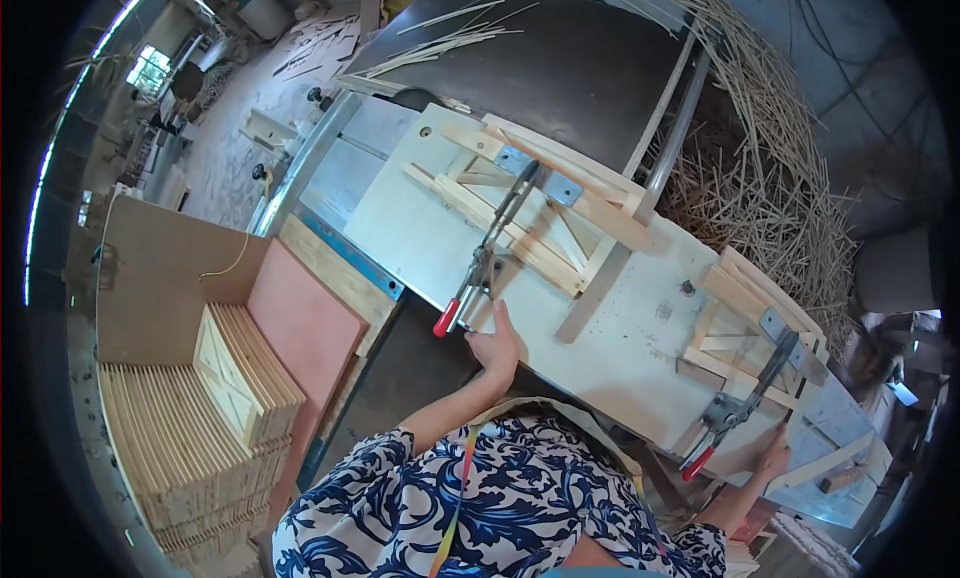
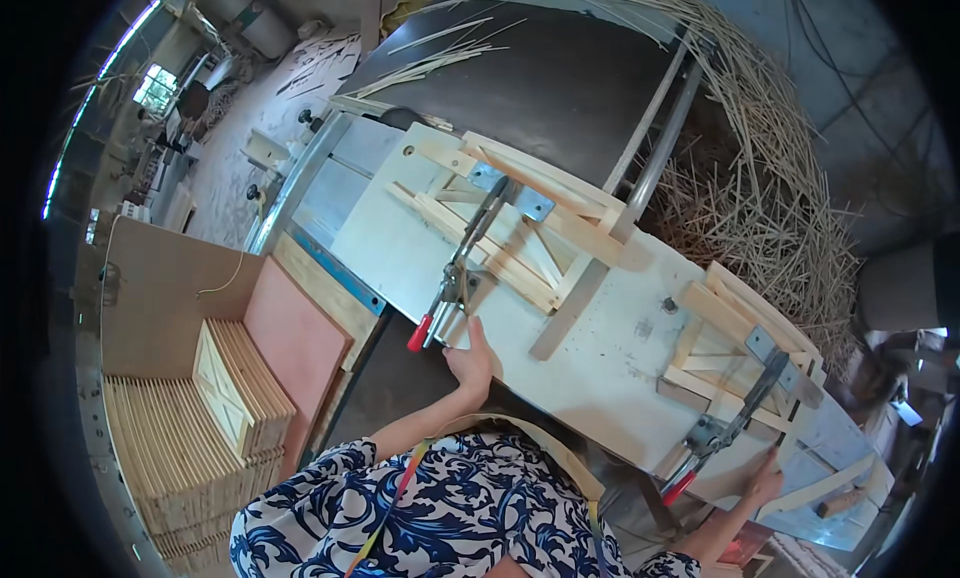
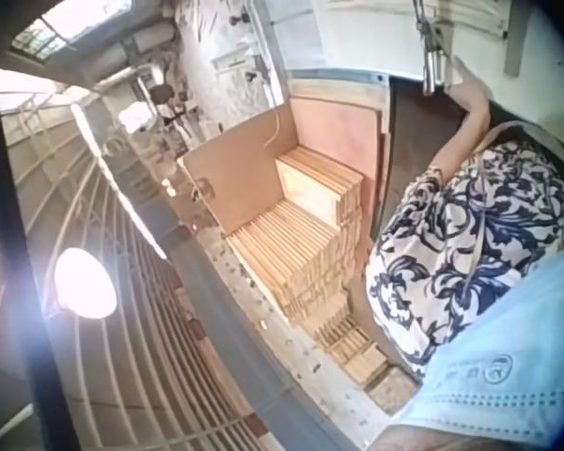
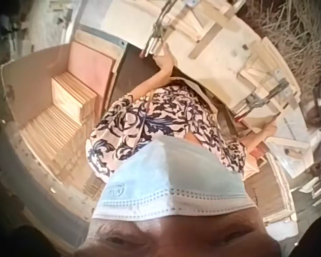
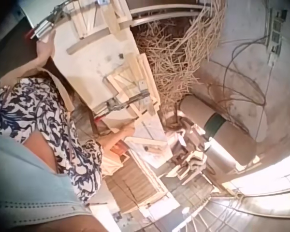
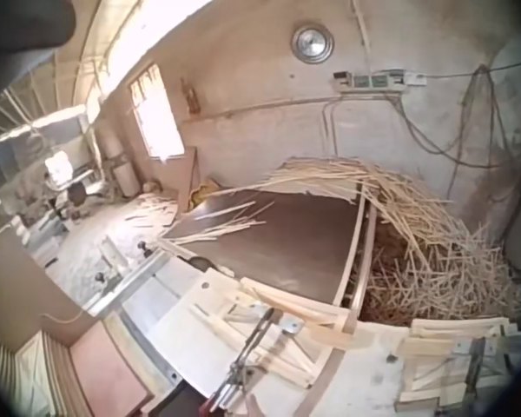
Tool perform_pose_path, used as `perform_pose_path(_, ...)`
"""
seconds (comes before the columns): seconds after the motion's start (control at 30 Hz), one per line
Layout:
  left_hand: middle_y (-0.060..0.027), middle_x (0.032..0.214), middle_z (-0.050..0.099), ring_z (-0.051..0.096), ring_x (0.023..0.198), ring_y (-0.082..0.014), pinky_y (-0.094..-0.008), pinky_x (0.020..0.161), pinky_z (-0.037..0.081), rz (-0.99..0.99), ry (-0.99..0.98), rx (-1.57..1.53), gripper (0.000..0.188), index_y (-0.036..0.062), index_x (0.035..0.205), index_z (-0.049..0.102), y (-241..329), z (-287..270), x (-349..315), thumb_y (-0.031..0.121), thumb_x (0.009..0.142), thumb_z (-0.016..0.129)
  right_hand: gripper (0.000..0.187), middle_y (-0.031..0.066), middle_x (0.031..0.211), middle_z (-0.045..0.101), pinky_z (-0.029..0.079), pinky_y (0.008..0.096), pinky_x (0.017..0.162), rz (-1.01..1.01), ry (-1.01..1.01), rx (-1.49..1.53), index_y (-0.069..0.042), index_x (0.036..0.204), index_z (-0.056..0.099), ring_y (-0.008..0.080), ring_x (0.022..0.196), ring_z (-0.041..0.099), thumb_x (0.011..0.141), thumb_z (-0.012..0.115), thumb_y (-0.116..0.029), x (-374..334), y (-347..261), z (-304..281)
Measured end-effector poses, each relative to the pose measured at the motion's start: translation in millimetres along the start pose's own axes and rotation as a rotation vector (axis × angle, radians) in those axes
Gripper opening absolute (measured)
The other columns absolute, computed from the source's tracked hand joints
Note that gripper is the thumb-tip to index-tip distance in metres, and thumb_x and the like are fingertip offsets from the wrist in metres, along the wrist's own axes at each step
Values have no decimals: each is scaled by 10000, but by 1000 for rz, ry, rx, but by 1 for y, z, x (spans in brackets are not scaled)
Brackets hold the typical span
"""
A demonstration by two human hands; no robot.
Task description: Assembling and clamping wooden frames onto a jig in a workshop.
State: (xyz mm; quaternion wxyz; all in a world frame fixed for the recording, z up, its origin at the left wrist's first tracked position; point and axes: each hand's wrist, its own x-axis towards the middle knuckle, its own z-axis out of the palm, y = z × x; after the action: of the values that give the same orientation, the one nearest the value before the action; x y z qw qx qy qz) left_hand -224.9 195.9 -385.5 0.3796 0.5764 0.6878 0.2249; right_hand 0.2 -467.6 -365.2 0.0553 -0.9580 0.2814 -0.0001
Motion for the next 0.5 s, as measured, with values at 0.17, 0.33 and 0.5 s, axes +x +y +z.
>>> perform_pose_path(0.17, -358, 1236, 650, 654, 1188, -458, -490, 1027, 507, -23, 63, -78, 943, -188, 1277, 534, 13, -6, -6, 644, 898, 767, 995, 325, 1064, 755, 530, 571, 947, -27, -41, -68, 81, 1111, 778, 502, 1064, 717, 895, 529, -858, -5, -3, 1)
perform_pose_path(0.33, -363, 1206, 676, 668, 1184, -468, -477, 1027, 525, -12, 124, -4, 999, -210, 1232, 554, -3, 8, 2, 698, 870, 759, 1027, 346, 1008, 747, 542, 583, 904, -79, -54, -156, 131, 1035, 756, 511, 1022, 723, 919, 495, -856, -2, 1, -6)
perform_pose_path(0.5, -363, 1160, 717, 698, 1155, -461, -487, 1006, 541, 2, 160, 17, 1010, -210, 1144, 651, -2, 8, -2, 748, 838, 748, 862, 399, 949, 712, 545, 593, 872, -266, -44, -83, 163, 897, 698, 540, 978, 715, 964, 620, -693, 12, 15, -8)
